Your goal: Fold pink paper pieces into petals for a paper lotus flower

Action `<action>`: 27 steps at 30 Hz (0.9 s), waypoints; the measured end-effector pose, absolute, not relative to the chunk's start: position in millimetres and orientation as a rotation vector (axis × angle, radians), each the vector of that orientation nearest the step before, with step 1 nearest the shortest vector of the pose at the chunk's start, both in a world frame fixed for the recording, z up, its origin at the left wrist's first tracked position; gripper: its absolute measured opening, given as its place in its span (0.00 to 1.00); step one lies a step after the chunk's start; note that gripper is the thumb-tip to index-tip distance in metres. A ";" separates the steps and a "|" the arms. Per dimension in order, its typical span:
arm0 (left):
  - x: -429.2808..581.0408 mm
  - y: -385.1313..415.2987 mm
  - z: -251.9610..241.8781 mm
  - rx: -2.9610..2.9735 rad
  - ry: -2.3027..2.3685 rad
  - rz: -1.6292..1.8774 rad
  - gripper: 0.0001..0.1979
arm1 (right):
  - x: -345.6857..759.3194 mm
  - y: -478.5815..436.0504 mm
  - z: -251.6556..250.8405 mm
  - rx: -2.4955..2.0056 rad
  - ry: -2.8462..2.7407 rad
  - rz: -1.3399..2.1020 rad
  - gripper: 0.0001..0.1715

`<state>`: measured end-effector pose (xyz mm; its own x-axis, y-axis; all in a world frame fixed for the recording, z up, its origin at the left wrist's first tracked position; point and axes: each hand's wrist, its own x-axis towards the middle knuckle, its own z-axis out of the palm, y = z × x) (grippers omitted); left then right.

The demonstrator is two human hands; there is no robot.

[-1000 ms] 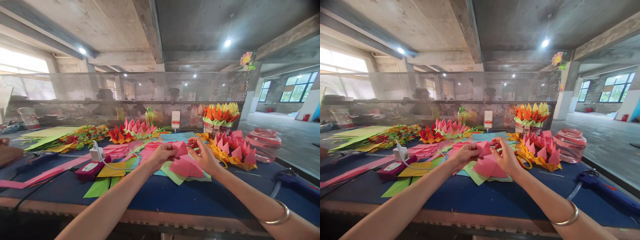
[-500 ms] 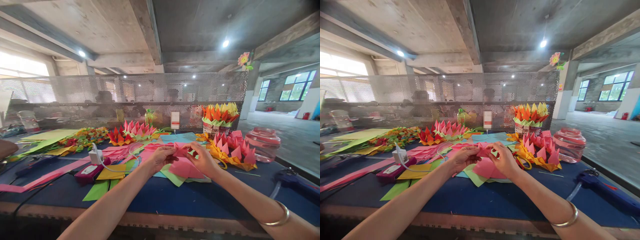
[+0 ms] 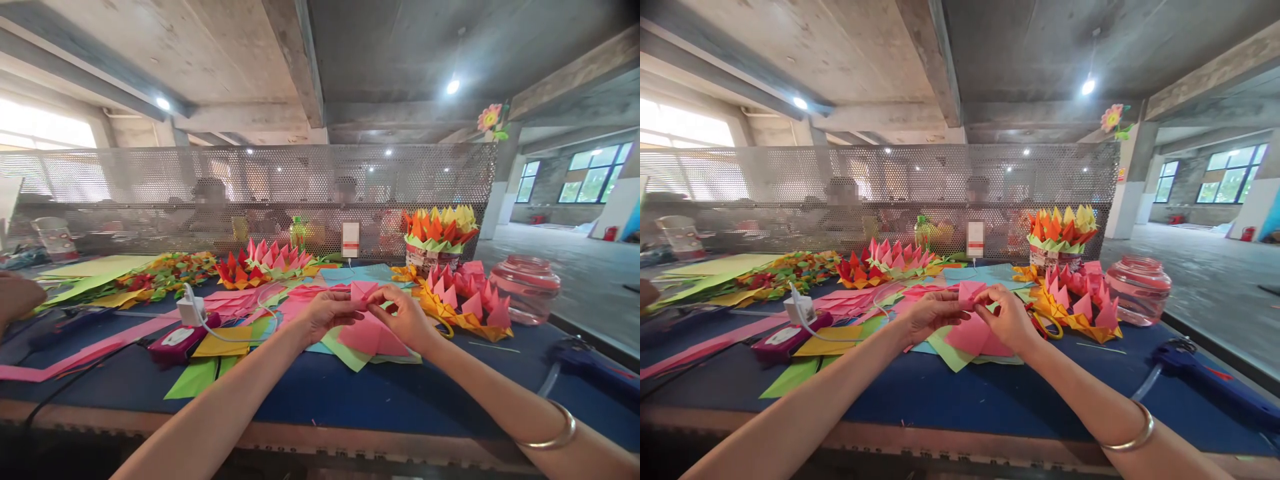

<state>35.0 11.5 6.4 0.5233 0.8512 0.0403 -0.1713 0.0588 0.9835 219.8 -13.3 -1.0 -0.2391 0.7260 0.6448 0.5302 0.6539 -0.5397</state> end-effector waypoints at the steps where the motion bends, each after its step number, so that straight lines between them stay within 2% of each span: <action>1: 35.0 11.8 5.8 1.314 0.645 0.863 0.15 | 220.0 -12.6 -1.4 -1.001 -1.889 0.272 0.07; 12: 36.4 14.0 -0.8 1.374 0.694 0.906 0.14 | 218.9 -14.4 -1.5 -1.017 -1.865 0.355 0.10; 18: 36.9 12.5 1.4 1.387 0.733 0.908 0.14 | 218.8 -14.6 -1.1 -1.003 -1.839 0.199 0.12; 27: 36.0 13.3 -0.2 1.489 0.699 0.852 0.14 | 220.8 -14.8 -1.5 -0.960 -1.865 0.156 0.07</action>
